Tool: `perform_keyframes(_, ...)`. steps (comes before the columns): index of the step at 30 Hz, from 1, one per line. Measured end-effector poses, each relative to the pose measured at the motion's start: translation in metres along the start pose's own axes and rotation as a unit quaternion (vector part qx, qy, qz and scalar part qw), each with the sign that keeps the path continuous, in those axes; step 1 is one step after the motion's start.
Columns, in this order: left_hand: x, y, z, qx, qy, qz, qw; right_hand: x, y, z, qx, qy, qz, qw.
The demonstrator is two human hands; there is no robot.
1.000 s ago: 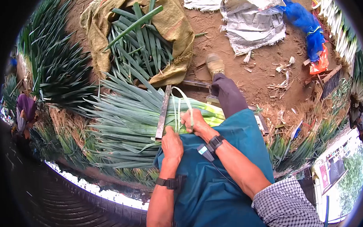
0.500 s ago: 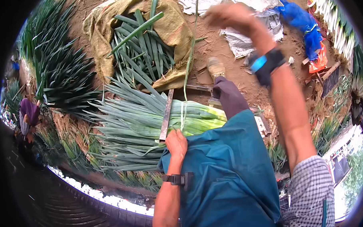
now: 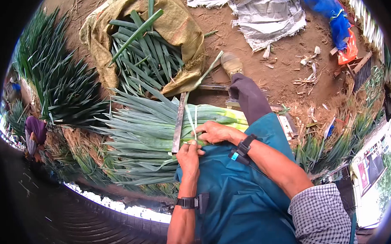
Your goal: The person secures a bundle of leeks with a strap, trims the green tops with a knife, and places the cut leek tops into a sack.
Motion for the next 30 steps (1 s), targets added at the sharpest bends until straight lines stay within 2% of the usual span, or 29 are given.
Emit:
perform_keyframes(2, 0.001, 0.001, 0.0, -0.015, -0.02, -0.031, 0.999, -0.01, -0.004, 0.003, -0.036, -0.056, -0.088, 0.994)
perform_keyframes(4, 0.002, -0.003, 0.005, -0.032, -0.057, -0.057, 0.996, -0.009, -0.002, 0.001, -0.041, -0.048, -0.108, 0.992)
perform_keyframes(6, 0.006, -0.004, 0.008, -0.045, -0.11, -0.07, 0.99, -0.012, -0.009, 0.011, -0.011, -0.066, -0.085, 0.994)
perform_keyframes(9, 0.007, -0.01, 0.021, -0.132, -0.267, -0.017, 0.955, -0.019, -0.014, 0.025, 0.04, -0.118, -0.053, 0.991)
perform_keyframes(10, 0.004, -0.011, 0.03, -0.204, -0.355, -0.001, 0.912, -0.017, -0.014, 0.027, 0.057, -0.138, -0.041, 0.988)
perform_keyframes(12, -0.004, -0.006, 0.043, -0.334, -0.515, 0.025, 0.789, -0.019, -0.014, 0.03, 0.074, -0.104, -0.035, 0.991)
perform_keyframes(14, -0.011, -0.013, 0.049, -0.344, -0.576, -0.013, 0.741, -0.017, -0.014, 0.028, 0.094, -0.029, -0.015, 0.995)
perform_keyframes(15, -0.013, -0.017, 0.052, -0.337, -0.612, -0.032, 0.715, -0.016, -0.01, 0.02, 0.125, -0.033, -0.001, 0.992)
perform_keyframes(17, -0.015, -0.017, 0.051, -0.342, -0.671, -0.057, 0.656, -0.019, -0.001, 0.012, 0.078, -0.08, 0.033, 0.993)
perform_keyframes(18, -0.016, -0.019, 0.052, -0.343, -0.676, -0.058, 0.65, -0.016, 0.003, 0.012, 0.055, -0.102, 0.055, 0.992)
perform_keyframes(20, -0.016, -0.018, 0.049, -0.341, -0.689, -0.06, 0.637, -0.011, -0.001, 0.016, -0.02, -0.111, -0.025, 0.993)
perform_keyframes(22, -0.01, -0.012, 0.041, -0.391, -0.678, -0.051, 0.62, -0.005, -0.009, 0.018, -0.069, -0.213, 0.007, 0.974)
perform_keyframes(23, -0.006, -0.011, 0.036, -0.418, -0.665, -0.05, 0.617, 0.0, -0.007, 0.017, -0.052, -0.242, -0.02, 0.969)
perform_keyframes(24, -0.003, -0.011, 0.034, -0.444, -0.65, -0.047, 0.614, -0.002, -0.006, 0.012, -0.081, -0.241, -0.049, 0.966)
perform_keyframes(26, 0.0, -0.012, 0.028, -0.48, -0.624, -0.034, 0.616, -0.007, -0.018, 0.017, -0.073, -0.186, -0.133, 0.971)
perform_keyframes(30, 0.001, -0.009, 0.031, -0.498, -0.617, -0.03, 0.608, -0.004, -0.023, 0.017, -0.059, -0.166, -0.142, 0.974)
Point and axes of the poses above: each hand's wrist, its own y-axis away from the middle knuckle, its own x-axis out of the back of the hand, z = x × y, the point moved 4 cm from there along -y, towards the middle knuckle, and after that the axes turned 10 degrees about -y, right-handed, at the moved point
